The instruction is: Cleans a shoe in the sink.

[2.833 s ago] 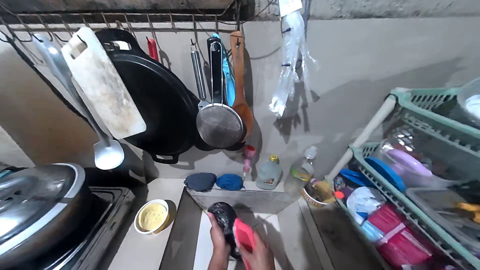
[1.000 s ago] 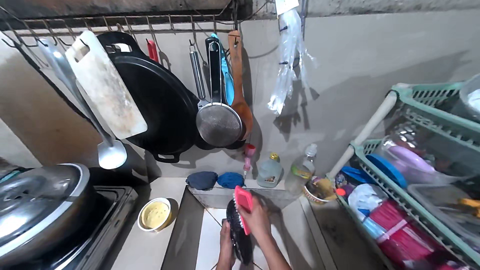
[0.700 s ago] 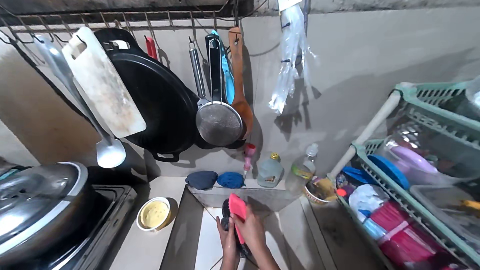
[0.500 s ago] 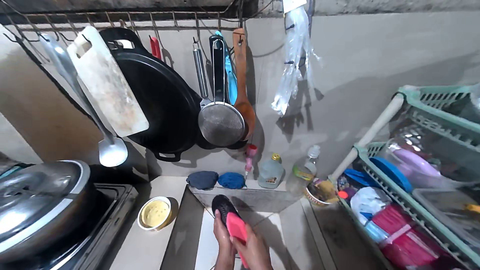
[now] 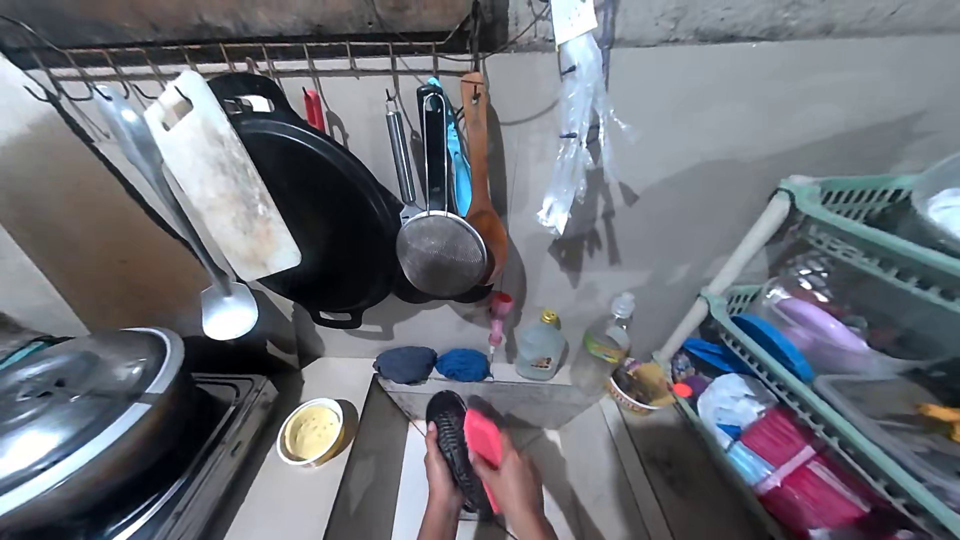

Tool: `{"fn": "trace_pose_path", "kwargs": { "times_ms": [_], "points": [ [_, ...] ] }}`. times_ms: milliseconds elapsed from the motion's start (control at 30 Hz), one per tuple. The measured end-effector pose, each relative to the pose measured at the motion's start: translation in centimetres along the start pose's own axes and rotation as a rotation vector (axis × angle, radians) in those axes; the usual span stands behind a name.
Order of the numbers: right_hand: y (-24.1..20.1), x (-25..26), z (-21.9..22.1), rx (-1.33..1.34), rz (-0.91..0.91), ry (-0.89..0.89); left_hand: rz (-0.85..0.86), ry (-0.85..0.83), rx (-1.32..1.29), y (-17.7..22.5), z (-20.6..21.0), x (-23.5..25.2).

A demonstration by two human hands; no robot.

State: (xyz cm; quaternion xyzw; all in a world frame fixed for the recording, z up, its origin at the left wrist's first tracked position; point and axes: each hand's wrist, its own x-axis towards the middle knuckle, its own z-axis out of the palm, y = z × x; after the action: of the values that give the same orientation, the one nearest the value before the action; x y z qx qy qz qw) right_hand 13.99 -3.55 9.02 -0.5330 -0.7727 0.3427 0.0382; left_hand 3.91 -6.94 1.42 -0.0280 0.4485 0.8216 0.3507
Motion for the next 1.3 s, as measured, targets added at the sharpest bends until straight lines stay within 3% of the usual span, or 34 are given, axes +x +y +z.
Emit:
{"fn": "trace_pose_path", "kwargs": {
  "times_ms": [167, 333, 567, 633, 733, 900, 1033, 1200, 1300],
  "points": [
    [3.8, -4.3, 3.5, 0.151, -0.072, 0.118, -0.018, 0.101, -0.301, 1.8, 0.3, 1.0],
    [3.7, 0.9, 1.0, 0.313, 0.023, 0.260, -0.126, 0.157, -0.518, -1.7, -0.1, -0.9],
    [4.1, -3.4, 4.0, 0.406, -0.009, 0.252, 0.027, 0.274, -0.612, -2.1, 1.5, 0.5],
    [5.1, -3.5, 3.8, 0.338, 0.019, 0.208, 0.046, 0.226, -0.533, -2.4, 0.8, 0.4],
    [6.5, -1.7, 1.9, 0.180, 0.039, 0.109, 0.065, 0.022, -0.144, -2.9, -0.7, -0.9],
    [4.1, 3.0, -0.7, 0.083, -0.037, 0.110, -0.060, -0.237, 0.233, -4.6, -3.2, -2.4],
    [3.5, 4.6, 0.1, 0.116, -0.019, 0.078, -0.001, -0.213, 0.433, -4.7, -4.1, -1.4],
    [4.4, -1.6, 5.1, 0.217, -0.061, 0.035, 0.025, 0.031, 0.407, -3.1, -2.0, 1.6],
    [5.3, -2.1, 5.9, 0.215, -0.061, 0.074, 0.007, 0.033, 0.391, -2.8, -1.5, 1.6]
  ]
}}
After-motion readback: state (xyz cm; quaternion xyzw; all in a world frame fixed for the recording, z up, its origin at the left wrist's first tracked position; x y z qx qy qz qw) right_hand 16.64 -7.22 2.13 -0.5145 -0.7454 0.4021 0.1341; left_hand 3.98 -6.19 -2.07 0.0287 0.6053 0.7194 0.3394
